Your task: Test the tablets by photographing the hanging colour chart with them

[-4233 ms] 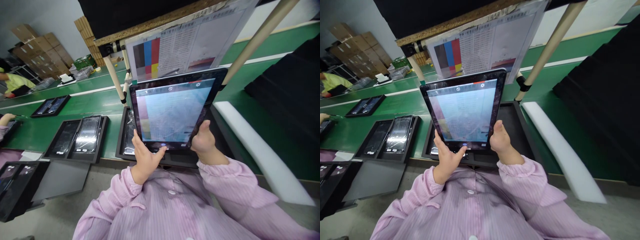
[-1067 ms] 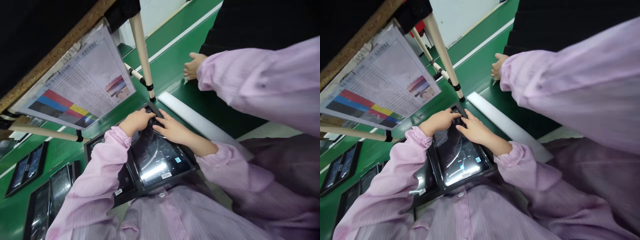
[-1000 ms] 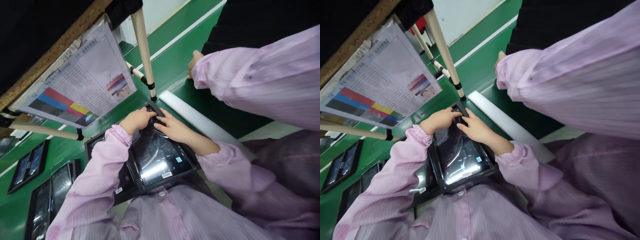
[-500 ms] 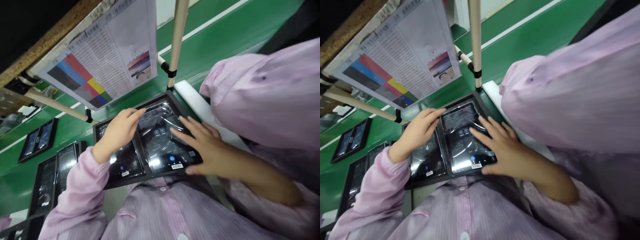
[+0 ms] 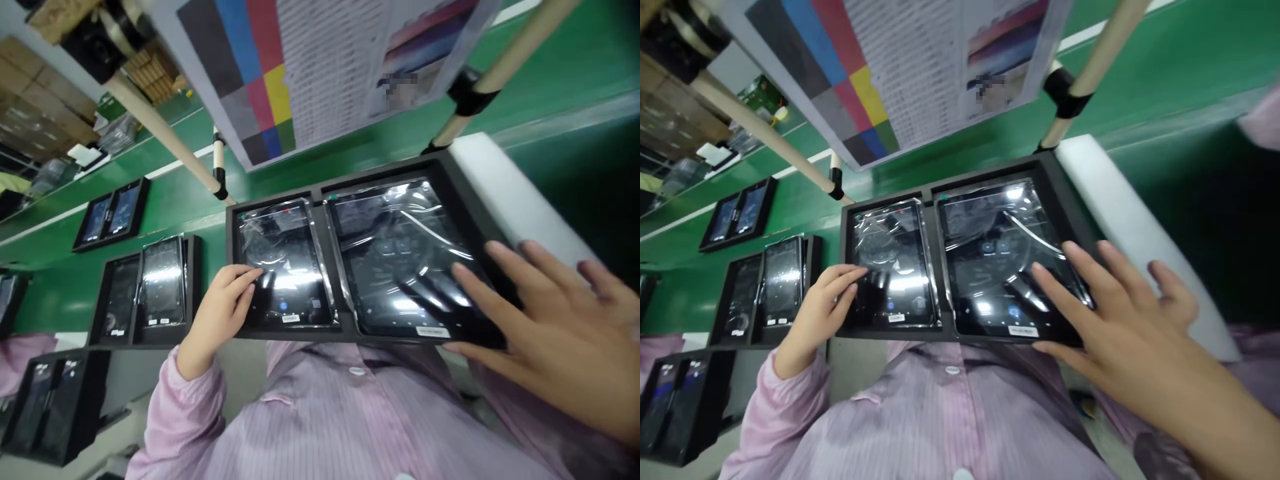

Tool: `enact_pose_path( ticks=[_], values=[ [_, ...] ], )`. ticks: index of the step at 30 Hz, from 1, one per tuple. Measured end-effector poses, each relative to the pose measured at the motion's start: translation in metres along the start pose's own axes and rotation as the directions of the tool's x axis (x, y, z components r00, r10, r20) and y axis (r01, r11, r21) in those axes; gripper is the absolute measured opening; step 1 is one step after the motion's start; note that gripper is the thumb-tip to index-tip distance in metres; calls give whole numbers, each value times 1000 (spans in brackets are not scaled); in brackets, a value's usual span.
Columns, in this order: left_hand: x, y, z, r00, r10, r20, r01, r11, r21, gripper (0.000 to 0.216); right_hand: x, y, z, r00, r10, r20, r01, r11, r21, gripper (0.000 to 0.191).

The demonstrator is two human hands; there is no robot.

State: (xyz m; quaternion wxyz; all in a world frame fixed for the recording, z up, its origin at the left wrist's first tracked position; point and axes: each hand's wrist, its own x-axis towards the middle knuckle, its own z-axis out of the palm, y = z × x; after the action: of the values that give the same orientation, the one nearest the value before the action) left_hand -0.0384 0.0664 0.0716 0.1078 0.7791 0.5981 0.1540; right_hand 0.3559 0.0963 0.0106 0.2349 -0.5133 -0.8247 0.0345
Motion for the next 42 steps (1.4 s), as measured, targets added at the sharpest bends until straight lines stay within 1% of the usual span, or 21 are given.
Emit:
enact_pose_path(
  ticks=[4,7,9,11,13,14,16,18,22,25,27,29,31,33,37,39,42],
  values=[
    [8,0,17,995,-66,-72,82,967,240,36,-2,-2,7,998,53,-30,-52,998,29,77],
    [17,5,29,993,-80,-90,106,937,334,36,3,3,3,997,62,-45,-60,997,41,84],
    [21,8,35,992,-89,-86,115,923,367,36,11,9,-3,999,-15,-44,18,998,56,81],
    [23,9,38,993,-97,-72,117,909,401,36,23,15,-7,993,-108,-45,111,992,58,68],
    [23,10,39,993,-92,-79,117,905,409,36,37,19,-8,986,-158,-46,159,987,9,55],
    [23,11,39,992,-83,-94,114,910,399,36,45,20,-6,985,-167,-32,166,986,-30,54],
    [21,12,37,990,-63,-124,104,927,360,37,58,20,0,984,-178,8,178,978,-106,57],
    [19,16,36,990,-47,-131,88,942,323,37,66,19,8,981,-186,49,191,971,-142,58],
    [21,27,39,992,-49,-117,81,954,290,35,69,19,17,972,-214,100,224,970,-93,58],
    [27,34,42,993,-58,-101,85,956,282,34,64,23,11,984,-176,6,175,984,33,57],
    [32,37,44,994,-58,-97,83,955,284,35,58,27,3,989,-132,-68,140,982,128,49],
    [35,39,46,995,-45,-89,69,955,289,35,48,30,-4,991,-88,-105,105,979,175,44],
    [38,41,48,997,-22,-74,43,955,293,35,37,32,-7,993,-41,-109,60,981,183,44],
    [39,42,51,998,-1,-63,20,954,298,36,25,35,-7,997,21,-74,-7,983,184,44],
    [41,43,56,998,17,-58,2,949,314,37,11,39,-5,986,166,-19,-160,968,194,55],
    [42,43,57,998,21,-64,1,946,324,37,11,39,-4,983,182,-17,-174,962,211,54],
    [42,44,57,993,21,-112,19,938,347,36,13,38,-2,989,143,-29,-133,967,219,53]
  ],
)
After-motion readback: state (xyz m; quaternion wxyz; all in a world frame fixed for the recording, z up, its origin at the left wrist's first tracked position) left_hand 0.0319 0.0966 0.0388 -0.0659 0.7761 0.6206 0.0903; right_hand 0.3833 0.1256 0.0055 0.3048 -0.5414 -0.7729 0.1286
